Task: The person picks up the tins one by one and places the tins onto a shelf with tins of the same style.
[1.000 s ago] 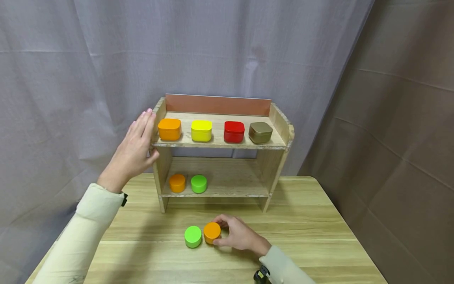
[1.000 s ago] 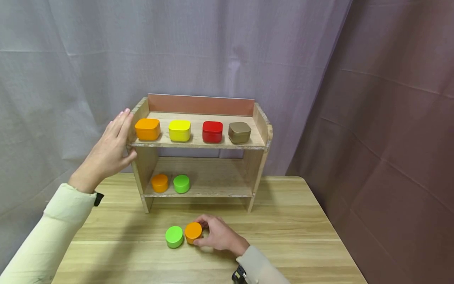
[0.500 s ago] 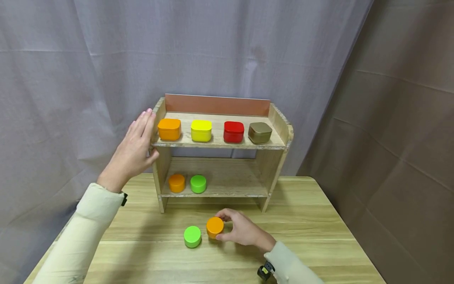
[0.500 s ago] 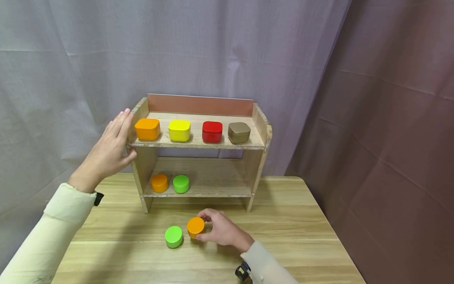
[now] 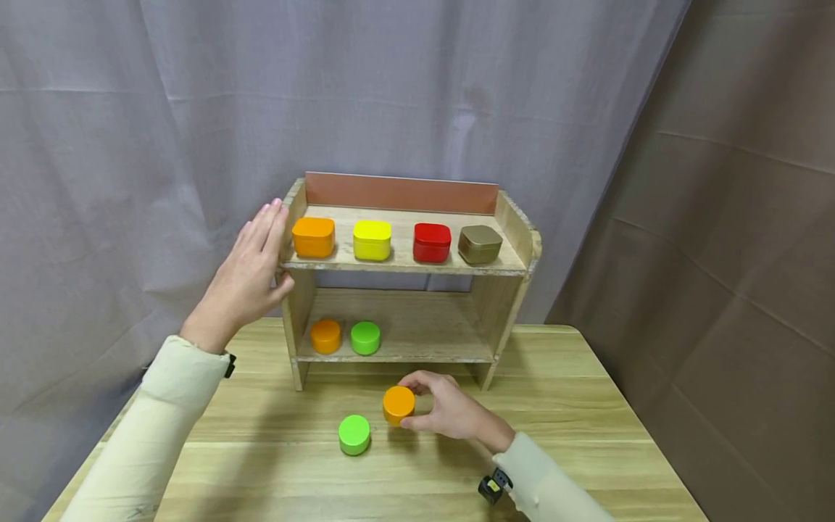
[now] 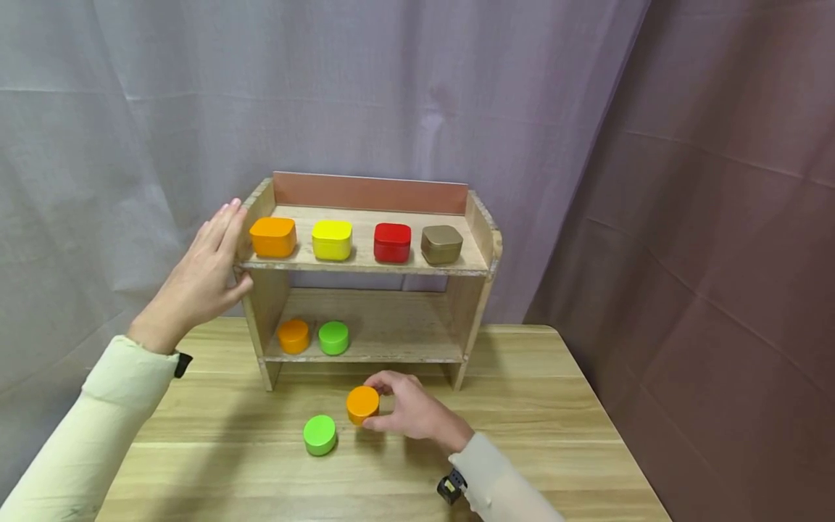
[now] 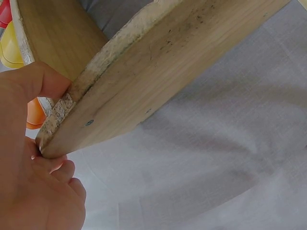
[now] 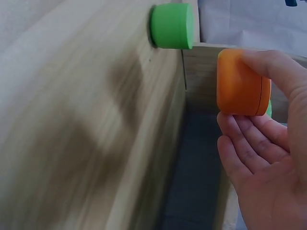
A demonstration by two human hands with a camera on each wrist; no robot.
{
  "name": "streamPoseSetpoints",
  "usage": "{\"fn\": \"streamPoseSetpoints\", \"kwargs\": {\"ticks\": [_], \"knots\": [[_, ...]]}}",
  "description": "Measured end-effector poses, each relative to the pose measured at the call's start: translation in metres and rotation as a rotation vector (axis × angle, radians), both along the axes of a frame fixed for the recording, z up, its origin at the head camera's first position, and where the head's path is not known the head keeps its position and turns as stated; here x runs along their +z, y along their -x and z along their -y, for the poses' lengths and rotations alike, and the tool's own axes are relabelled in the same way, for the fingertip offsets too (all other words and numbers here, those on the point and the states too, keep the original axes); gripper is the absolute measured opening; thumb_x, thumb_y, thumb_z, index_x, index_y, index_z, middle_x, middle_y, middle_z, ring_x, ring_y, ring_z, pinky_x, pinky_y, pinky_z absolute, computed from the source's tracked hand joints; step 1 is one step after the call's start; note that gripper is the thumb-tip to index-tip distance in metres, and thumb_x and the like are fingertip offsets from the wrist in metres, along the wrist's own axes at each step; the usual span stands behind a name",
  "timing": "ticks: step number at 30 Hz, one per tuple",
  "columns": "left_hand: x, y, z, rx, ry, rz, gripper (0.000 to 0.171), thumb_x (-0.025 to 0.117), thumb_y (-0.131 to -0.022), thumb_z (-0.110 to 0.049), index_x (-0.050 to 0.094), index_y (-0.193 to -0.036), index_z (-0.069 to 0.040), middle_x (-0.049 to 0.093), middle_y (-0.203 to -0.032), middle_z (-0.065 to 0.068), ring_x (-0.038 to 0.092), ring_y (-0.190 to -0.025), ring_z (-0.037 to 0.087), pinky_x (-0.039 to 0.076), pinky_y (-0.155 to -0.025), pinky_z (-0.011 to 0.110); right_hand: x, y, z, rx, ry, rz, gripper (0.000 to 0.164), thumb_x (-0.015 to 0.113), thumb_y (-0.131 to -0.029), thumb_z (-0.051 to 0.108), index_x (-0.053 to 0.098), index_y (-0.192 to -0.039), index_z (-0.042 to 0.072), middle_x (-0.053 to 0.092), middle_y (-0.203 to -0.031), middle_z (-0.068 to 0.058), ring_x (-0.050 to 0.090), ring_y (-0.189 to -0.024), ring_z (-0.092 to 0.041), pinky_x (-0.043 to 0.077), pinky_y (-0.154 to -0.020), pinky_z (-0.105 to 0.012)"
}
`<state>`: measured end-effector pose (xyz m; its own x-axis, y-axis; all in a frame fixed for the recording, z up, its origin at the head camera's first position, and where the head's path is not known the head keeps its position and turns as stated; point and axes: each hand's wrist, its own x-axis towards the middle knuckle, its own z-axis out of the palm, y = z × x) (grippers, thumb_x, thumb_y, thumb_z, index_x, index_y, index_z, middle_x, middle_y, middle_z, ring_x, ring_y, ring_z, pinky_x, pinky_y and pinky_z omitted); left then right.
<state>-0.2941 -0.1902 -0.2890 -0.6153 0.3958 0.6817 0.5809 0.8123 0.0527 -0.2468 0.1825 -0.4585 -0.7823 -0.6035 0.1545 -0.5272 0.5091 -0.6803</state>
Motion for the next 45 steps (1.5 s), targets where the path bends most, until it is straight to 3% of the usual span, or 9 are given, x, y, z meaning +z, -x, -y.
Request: {"fn": "streamPoseSetpoints", "kwargs": {"ticks": [5, 13, 18, 25, 31, 36, 45], "knots": [[0.001, 0.001, 0.000, 0.000, 0.002, 0.000, 0.100, 0.071, -0.082, -0.001, 0.017, -0.166, 0.004, 0.020, -0.174, 0.027, 0.021, -0.162, 0.045, 0.022, -0.131, 0.065, 0.011, 0.002, -0.001, -0.006, -0.022, -0.040, 0.052, 0.087, -0.086, 0.030, 0.066, -0.131, 0.015, 0.073, -0.126, 0.005, 0.069, -0.115, -0.013, 0.059, -0.105, -0.042], [0.000, 0.001, 0.000, -0.001, 0.003, -0.004, 0.099, 0.071, -0.082, -0.001, 0.018, -0.166, 0.004, 0.021, -0.173, 0.028, 0.022, -0.162, 0.045, 0.022, -0.131, 0.065, 0.023, 0.007, -0.005, -0.027, -0.015, -0.032, 0.053, 0.086, -0.087, 0.033, 0.066, -0.133, 0.016, 0.074, -0.127, 0.006, 0.070, -0.116, -0.016, 0.057, -0.107, -0.050], [0.000, 0.001, 0.000, -0.002, 0.001, -0.007, 0.099, 0.070, -0.082, -0.001, 0.018, -0.166, 0.004, 0.020, -0.174, 0.027, 0.022, -0.161, 0.045, 0.022, -0.131, 0.065, 0.030, 0.011, -0.008, -0.038, -0.009, -0.044, 0.053, 0.087, -0.086, 0.029, 0.066, -0.133, 0.016, 0.073, -0.127, 0.006, 0.070, -0.116, -0.015, 0.058, -0.106, -0.043], [0.000, 0.001, 0.000, 0.000, 0.002, -0.008, 0.099, 0.070, -0.082, -0.001, 0.018, -0.166, 0.005, 0.020, -0.174, 0.027, 0.022, -0.161, 0.045, 0.022, -0.131, 0.064, 0.041, 0.020, -0.010, -0.035, -0.001, -0.063, 0.053, 0.086, -0.087, 0.029, 0.066, -0.132, 0.012, 0.073, -0.127, 0.001, 0.069, -0.115, -0.018, 0.058, -0.106, -0.046], [-0.001, 0.001, 0.000, 0.003, 0.004, 0.004, 0.100, 0.071, -0.082, -0.001, 0.017, -0.166, 0.004, 0.019, -0.174, 0.027, 0.021, -0.162, 0.045, 0.022, -0.131, 0.064, 0.049, 0.028, -0.011, -0.053, 0.004, -0.083, 0.052, 0.087, -0.087, 0.028, 0.066, -0.132, 0.013, 0.073, -0.127, 0.002, 0.070, -0.114, -0.017, 0.059, -0.104, -0.042], [-0.002, 0.001, -0.001, 0.002, 0.002, 0.008, 0.100, 0.071, -0.082, -0.001, 0.017, -0.166, 0.004, 0.019, -0.174, 0.027, 0.021, -0.162, 0.045, 0.022, -0.131, 0.065, 0.053, 0.035, -0.012, -0.068, 0.022, -0.101, 0.053, 0.087, -0.087, 0.025, 0.066, -0.133, 0.009, 0.075, -0.128, -0.003, 0.073, -0.113, -0.021, 0.060, -0.104, -0.045], [0.000, 0.001, -0.001, 0.004, 0.005, 0.005, 0.101, 0.071, -0.082, -0.001, 0.016, -0.167, 0.003, 0.018, -0.175, 0.026, 0.020, -0.162, 0.045, 0.023, -0.131, 0.065, 0.051, 0.055, -0.010, -0.171, 0.020, -0.151, 0.056, 0.088, -0.085, 0.026, 0.067, -0.134, 0.006, 0.075, -0.129, -0.007, 0.073, -0.115, -0.024, 0.060, -0.104, -0.044]]}}
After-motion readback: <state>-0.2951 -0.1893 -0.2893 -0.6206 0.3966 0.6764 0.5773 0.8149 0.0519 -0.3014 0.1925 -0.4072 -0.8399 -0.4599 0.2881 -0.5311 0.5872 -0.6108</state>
